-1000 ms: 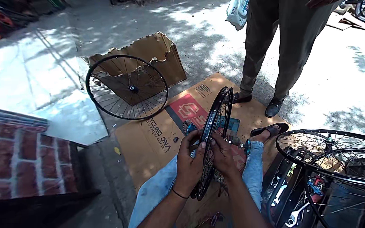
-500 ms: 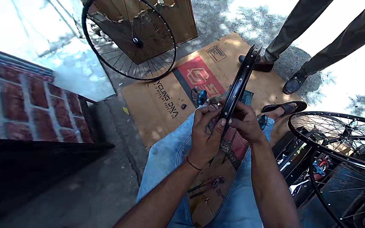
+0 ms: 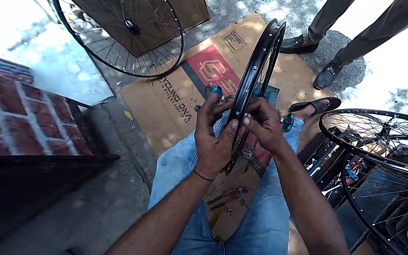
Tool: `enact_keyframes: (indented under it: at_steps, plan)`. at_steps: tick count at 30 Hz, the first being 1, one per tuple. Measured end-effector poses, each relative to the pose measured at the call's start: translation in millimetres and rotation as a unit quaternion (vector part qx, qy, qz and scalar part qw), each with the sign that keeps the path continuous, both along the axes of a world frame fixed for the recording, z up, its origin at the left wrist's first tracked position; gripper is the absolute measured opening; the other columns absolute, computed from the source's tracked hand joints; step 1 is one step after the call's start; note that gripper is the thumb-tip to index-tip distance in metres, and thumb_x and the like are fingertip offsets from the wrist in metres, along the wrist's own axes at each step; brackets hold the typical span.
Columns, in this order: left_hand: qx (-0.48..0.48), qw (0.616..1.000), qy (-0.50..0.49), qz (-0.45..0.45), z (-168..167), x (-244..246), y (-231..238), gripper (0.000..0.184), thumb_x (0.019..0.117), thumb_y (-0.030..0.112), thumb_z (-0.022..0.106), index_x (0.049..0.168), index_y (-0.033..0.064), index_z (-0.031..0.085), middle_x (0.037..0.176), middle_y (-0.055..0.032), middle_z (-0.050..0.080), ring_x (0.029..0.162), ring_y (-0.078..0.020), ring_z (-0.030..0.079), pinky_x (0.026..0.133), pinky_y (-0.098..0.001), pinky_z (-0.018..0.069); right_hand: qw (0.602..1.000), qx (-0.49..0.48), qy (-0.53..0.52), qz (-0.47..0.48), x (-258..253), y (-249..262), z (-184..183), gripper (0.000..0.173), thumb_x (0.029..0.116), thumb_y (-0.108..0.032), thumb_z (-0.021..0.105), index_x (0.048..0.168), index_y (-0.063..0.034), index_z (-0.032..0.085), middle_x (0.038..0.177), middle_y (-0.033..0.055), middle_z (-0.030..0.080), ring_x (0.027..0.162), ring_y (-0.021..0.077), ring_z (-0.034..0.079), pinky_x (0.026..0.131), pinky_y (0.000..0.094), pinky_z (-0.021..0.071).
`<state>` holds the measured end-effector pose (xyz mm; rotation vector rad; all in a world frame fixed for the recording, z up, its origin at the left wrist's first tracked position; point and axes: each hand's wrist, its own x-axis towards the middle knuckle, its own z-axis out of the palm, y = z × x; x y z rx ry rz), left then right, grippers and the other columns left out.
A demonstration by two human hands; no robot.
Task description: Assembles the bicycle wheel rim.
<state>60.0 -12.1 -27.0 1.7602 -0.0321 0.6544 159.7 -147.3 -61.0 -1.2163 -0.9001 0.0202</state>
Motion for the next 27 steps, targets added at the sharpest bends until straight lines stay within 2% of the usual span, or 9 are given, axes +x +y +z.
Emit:
enact_keyframes:
  at_steps: [3,6,11,14,16,18,20,23,27]
  plan:
    - [-0.007,1.000,0.021,0.000,1.9,-8.7,-6.3,0.067,0.0983,0.015,0.067,0.152,-0.0015,0.030,0.133,-0.0118,0.063,0.123,-0.0244,0.061,0.106,-0.0410,0.0512,0.995,-0.042,0.020,0.089,10.9,-20.3,8.2,0.017,0.1041,-0.015,0.055,0.105,0.0009,0.061,0.096,0.0003,0.065,0.087,0.0015,0.061,0.079,0.0217,0.0542]
    - [-0.006,1.000,0.019,0.001,3.6,-10.6,-8.7,0.063,0.0980,0.011,0.066,0.150,-0.0021,0.033,0.135,-0.0118,0.063,0.124,-0.0239,0.062,0.107,-0.0399,0.0520,0.995,-0.038,0.014,0.096,16.3,-24.0,10.7,0.011,0.0992,-0.010,0.065,0.101,0.0000,0.067,0.101,0.0026,0.071,0.094,0.0049,0.067,0.084,0.0258,0.0584]
    - [-0.025,0.993,0.046,-0.105,13.8,0.3,2.5,0.062,0.1043,0.007,0.052,0.156,-0.0025,0.019,0.136,-0.0119,0.061,0.119,-0.0170,0.065,0.099,-0.0307,0.0564,0.989,0.082,0.019,-0.118,-19.4,16.7,-12.1,0.012,0.0897,-0.006,0.075,0.094,0.0052,0.073,0.113,0.0216,0.072,0.107,0.0213,0.072,0.091,0.0355,0.0608]
    - [0.007,0.989,0.015,-0.149,10.9,17.4,6.9,0.062,0.1034,0.006,0.047,0.155,-0.0082,0.015,0.133,-0.0210,0.060,0.120,-0.0239,0.063,0.100,-0.0372,0.0558,0.954,0.162,0.085,-0.236,-29.2,38.6,-15.1,0.034,0.0789,0.000,0.083,0.106,-0.0043,0.062,0.102,0.0074,0.075,0.095,0.0120,0.073,0.084,0.0295,0.0613]
    - [0.023,0.993,0.001,-0.120,13.4,23.3,5.2,0.065,0.1025,0.005,0.049,0.155,-0.0085,0.013,0.130,-0.0194,0.061,0.118,-0.0237,0.063,0.100,-0.0381,0.0553,0.951,0.153,0.063,-0.262,-20.0,42.2,-9.6,0.052,0.0768,0.004,0.081,0.121,0.0001,0.052,0.100,0.0091,0.075,0.089,0.0138,0.073,0.081,0.0318,0.0623]
    - [0.016,0.998,-0.005,-0.067,15.1,24.8,3.5,0.074,0.0986,0.007,0.058,0.155,-0.0085,0.012,0.131,-0.0191,0.059,0.119,-0.0270,0.061,0.102,-0.0418,0.0525,0.943,0.112,-0.034,-0.312,-7.1,42.8,-8.0,0.027,0.0778,-0.001,0.079,0.099,0.0074,0.065,0.094,0.0142,0.072,0.085,0.0171,0.072,0.074,0.0324,0.0628]
    - [0.020,1.000,-0.006,-0.015,16.9,25.9,1.4,0.075,0.0949,0.009,0.065,0.153,-0.0095,0.021,0.124,-0.0165,0.061,0.115,-0.0242,0.061,0.103,-0.0397,0.0514,0.937,0.036,-0.093,-0.335,2.6,38.7,-1.5,0.017,0.0797,-0.007,0.077,0.088,0.0034,0.067,0.086,0.0130,0.071,0.079,0.0152,0.072,0.069,0.0305,0.0622]
    - [0.049,0.998,-0.019,0.034,18.3,25.8,1.1,0.069,0.0921,0.008,0.069,0.147,-0.0103,0.031,0.117,-0.0138,0.066,0.111,-0.0205,0.064,0.101,-0.0374,0.0524,0.950,-0.085,-0.119,-0.275,12.6,30.8,11.2,0.031,0.0829,-0.011,0.072,0.108,0.0062,0.066,0.087,0.0102,0.074,0.077,0.0133,0.072,0.066,0.0328,0.0611]
    - [0.042,0.998,-0.021,0.028,17.4,24.9,-1.1,0.076,0.0905,0.007,0.071,0.149,-0.0111,0.027,0.114,-0.0119,0.068,0.107,-0.0202,0.065,0.097,-0.0374,0.0544,0.999,-0.030,-0.004,-0.043,16.6,15.8,19.5,0.045,0.0884,0.003,0.060,0.132,0.0128,0.057,0.110,0.0149,0.071,0.093,0.0118,0.069,0.086,0.0301,0.0593]
